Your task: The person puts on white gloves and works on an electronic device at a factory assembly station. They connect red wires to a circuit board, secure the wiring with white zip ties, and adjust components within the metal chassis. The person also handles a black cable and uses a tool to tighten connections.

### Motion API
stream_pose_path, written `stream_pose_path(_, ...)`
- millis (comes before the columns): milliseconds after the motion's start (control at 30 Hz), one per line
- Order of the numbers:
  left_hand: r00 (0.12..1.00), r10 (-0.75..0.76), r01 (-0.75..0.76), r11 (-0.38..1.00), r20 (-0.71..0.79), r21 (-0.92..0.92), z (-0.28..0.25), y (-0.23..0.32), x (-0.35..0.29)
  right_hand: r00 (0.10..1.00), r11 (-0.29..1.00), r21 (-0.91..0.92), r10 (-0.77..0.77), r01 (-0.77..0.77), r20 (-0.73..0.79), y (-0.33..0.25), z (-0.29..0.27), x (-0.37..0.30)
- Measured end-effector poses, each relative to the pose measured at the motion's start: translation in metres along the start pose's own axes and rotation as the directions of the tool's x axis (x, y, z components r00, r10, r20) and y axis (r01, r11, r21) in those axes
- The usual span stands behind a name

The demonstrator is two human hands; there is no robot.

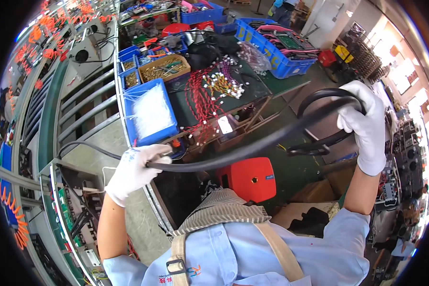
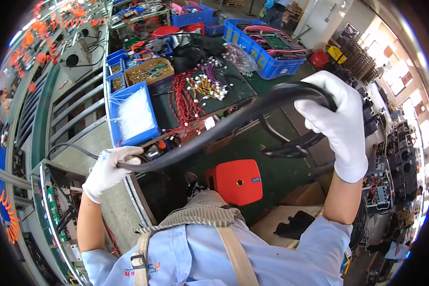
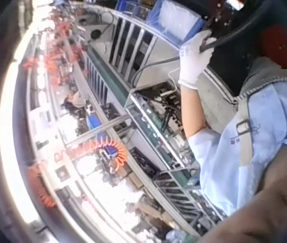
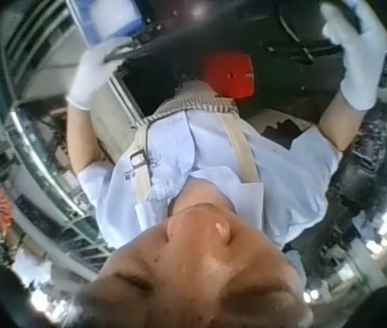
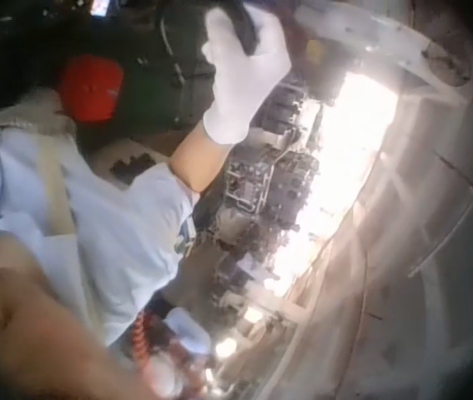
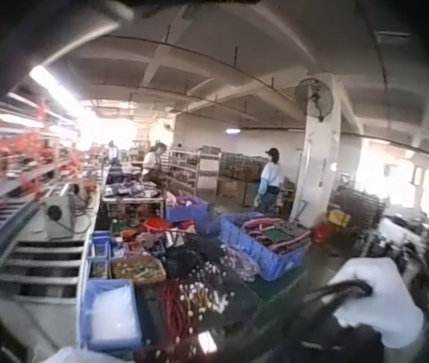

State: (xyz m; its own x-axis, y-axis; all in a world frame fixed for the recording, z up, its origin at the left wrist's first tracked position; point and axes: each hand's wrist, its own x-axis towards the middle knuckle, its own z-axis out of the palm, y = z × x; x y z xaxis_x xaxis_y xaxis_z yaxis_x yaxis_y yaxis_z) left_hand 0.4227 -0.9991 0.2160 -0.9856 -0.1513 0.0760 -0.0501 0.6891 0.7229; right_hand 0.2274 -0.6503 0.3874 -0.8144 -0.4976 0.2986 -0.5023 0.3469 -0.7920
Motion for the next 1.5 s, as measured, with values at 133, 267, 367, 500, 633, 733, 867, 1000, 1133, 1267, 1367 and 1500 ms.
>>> stream_pose_path(133, 0.960, -0.243, 0.208, 0.951, -0.139, -0.227, -0.009, -0.008, -0.012, 0.982, 0.977, 0.179, 0.087, -0.117, 0.169, 0.029, 0.015, 0.023)
stream_pose_path(267, 0.832, -0.205, 0.234, 0.972, -0.515, -0.009, -0.026, -0.082, -0.048, 0.970, 0.982, 0.132, 0.105, -0.136, 0.220, 0.056, 0.032, 0.037)
stream_pose_path(367, 0.903, -0.190, 0.242, 0.966, -0.386, 0.091, -0.030, -0.068, -0.075, 0.894, 0.974, -0.215, 0.160, -0.073, 0.419, 0.112, 0.033, 0.041)
stream_pose_path(500, 0.914, -0.009, 0.151, 0.935, -0.405, 0.321, -0.045, -0.016, -0.068, 0.817, 0.763, -0.569, 0.096, 0.307, 0.569, 0.135, 0.090, 0.011)
stream_pose_path(633, 0.908, 0.008, 0.176, 0.900, -0.419, 0.400, -0.032, -0.036, -0.045, 0.564, 0.934, 0.247, -0.353, 0.258, 0.747, 0.084, 0.238, -0.017)
stream_pose_path(733, 0.901, -0.120, 0.277, 0.898, -0.417, 0.341, -0.035, -0.041, -0.030, 0.591, 0.835, 0.433, -0.168, -0.340, 0.789, 0.096, 0.329, -0.036)
stream_pose_path(867, 0.943, -0.190, 0.271, 0.915, -0.275, 0.297, -0.058, -0.019, -0.035, 0.681, 0.920, 0.371, -0.351, 0.124, 0.643, 0.118, 0.361, -0.012)
stream_pose_path(1000, 0.968, -0.224, 0.248, 0.921, -0.113, 0.301, -0.071, -0.020, -0.022, 0.574, 0.870, 0.421, -0.212, -0.258, 0.791, 0.137, 0.399, -0.003)
stream_pose_path(1133, 0.879, -0.473, 0.367, 0.759, 0.068, 0.538, -0.114, -0.057, -0.026, 0.840, 0.834, 0.455, 0.018, -0.312, 0.542, 0.142, 0.368, 0.055)
stream_pose_path(1267, 0.953, -0.279, 0.266, 0.575, -0.120, 0.774, -0.157, -0.152, -0.033, 0.718, 0.944, 0.089, 0.179, -0.319, 0.673, 0.156, 0.314, 0.095)
stream_pose_path(1367, 0.857, -0.471, 0.346, 0.227, -0.209, 0.910, -0.200, -0.202, -0.018, 0.575, 0.923, 0.047, 0.197, -0.382, 0.794, 0.164, 0.309, 0.081)
stream_pose_path(1500, 0.751, -0.309, 0.642, 0.137, -0.584, 0.754, -0.233, -0.252, -0.021, 0.430, 0.881, -0.002, 0.232, -0.472, 0.873, 0.173, 0.327, 0.067)
